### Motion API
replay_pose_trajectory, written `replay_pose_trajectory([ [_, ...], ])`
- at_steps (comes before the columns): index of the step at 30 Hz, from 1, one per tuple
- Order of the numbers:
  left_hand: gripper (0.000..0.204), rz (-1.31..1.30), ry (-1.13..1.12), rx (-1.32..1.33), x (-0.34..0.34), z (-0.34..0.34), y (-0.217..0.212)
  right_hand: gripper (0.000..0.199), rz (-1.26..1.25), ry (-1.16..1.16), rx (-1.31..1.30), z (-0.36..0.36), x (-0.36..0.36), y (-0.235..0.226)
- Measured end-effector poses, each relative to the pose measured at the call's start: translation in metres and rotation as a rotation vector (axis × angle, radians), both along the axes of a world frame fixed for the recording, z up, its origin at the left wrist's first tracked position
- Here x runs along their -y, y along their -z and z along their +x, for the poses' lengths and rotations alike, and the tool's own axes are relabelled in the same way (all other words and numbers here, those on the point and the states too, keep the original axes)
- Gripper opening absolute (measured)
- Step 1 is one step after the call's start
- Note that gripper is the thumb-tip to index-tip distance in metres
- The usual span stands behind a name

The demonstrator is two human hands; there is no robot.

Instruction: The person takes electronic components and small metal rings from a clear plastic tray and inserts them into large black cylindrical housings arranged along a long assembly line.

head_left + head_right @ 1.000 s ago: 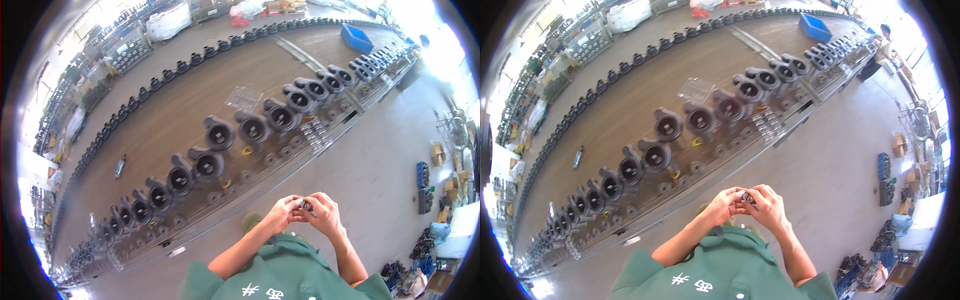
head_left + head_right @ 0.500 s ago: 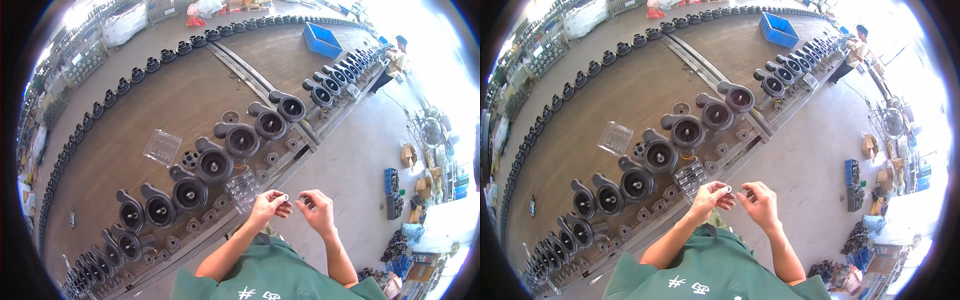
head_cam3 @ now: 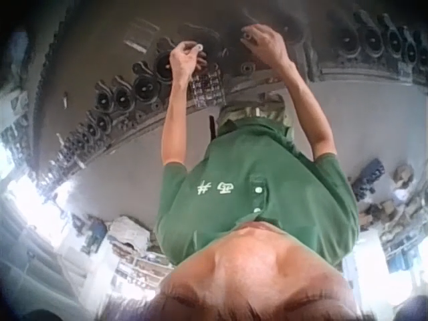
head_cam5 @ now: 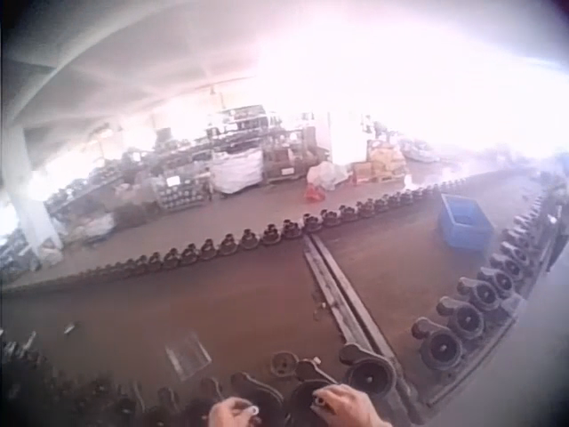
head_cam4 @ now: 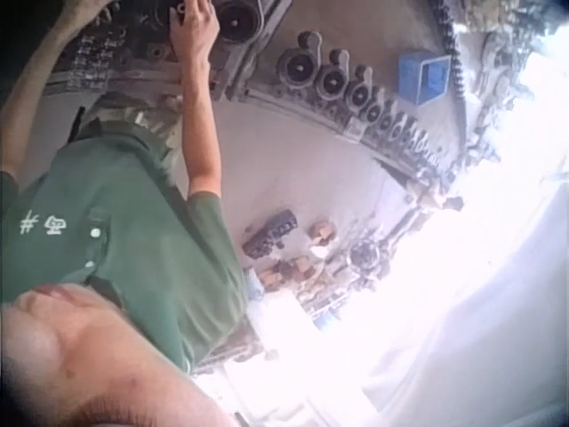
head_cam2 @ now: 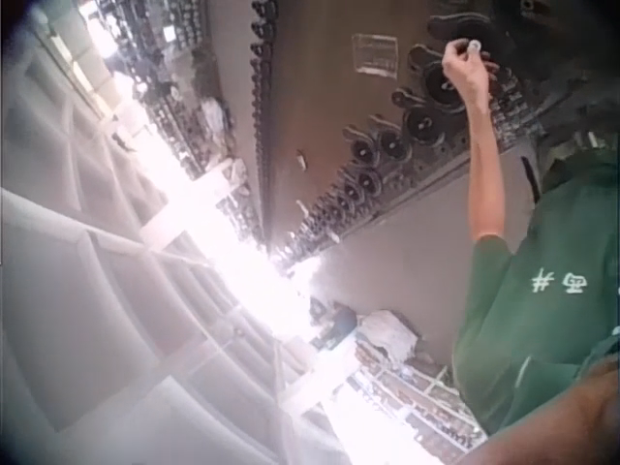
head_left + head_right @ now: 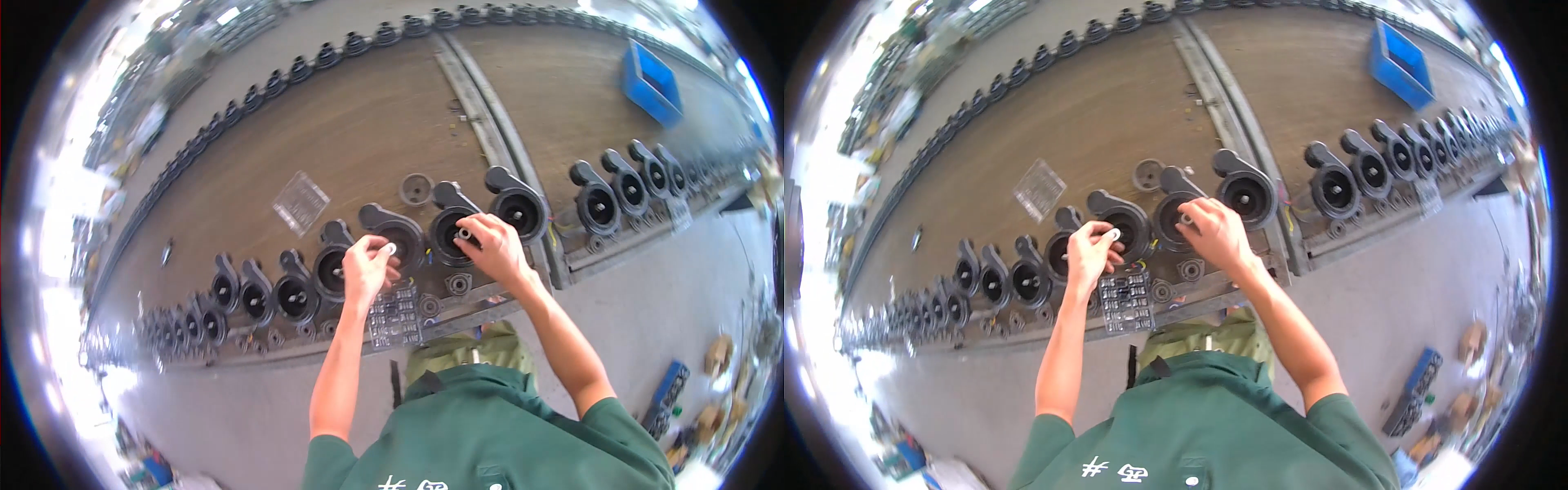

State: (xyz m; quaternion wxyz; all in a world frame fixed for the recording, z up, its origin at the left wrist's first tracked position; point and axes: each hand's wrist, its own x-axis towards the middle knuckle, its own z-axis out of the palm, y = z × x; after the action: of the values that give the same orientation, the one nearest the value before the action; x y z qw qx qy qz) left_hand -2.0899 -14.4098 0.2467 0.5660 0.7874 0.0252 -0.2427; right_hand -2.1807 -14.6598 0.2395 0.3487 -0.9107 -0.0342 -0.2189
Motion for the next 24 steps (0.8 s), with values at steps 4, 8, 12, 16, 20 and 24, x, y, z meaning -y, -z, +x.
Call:
replay_pose_trajectory([
  [4, 0.017, 0.015, -0.054, 0.020, 0.002, 0.003, 0.002, 0.025, -0.005, -0.179, -0.136, 0.020, 0.014, 0.010],
  [8, 0.018, 0.045, -0.066, 0.016, 0.004, -0.002, -0.002, 0.026, -0.024, -0.295, -0.164, 0.022, 0.019, 0.003],
  [12, 0.017, 0.084, -0.062, 0.086, -0.002, -0.007, -0.005, 0.029, -0.085, -0.364, -0.156, 0.031, 0.015, 0.005],
  [16, 0.015, 0.077, -0.342, 0.290, -0.019, -0.021, -0.006, 0.032, -0.128, -0.344, -0.245, 0.028, 0.018, 0.004],
  [20, 0.010, -0.058, -0.500, 0.408, -0.013, -0.085, -0.005, 0.042, -0.102, -0.218, -0.161, -0.006, 0.031, -0.013],
  [24, 0.009, -0.219, -0.273, 0.147, 0.051, -0.176, 0.014, 0.033, -0.004, 0.030, -0.275, -0.099, 0.076, -0.044],
])
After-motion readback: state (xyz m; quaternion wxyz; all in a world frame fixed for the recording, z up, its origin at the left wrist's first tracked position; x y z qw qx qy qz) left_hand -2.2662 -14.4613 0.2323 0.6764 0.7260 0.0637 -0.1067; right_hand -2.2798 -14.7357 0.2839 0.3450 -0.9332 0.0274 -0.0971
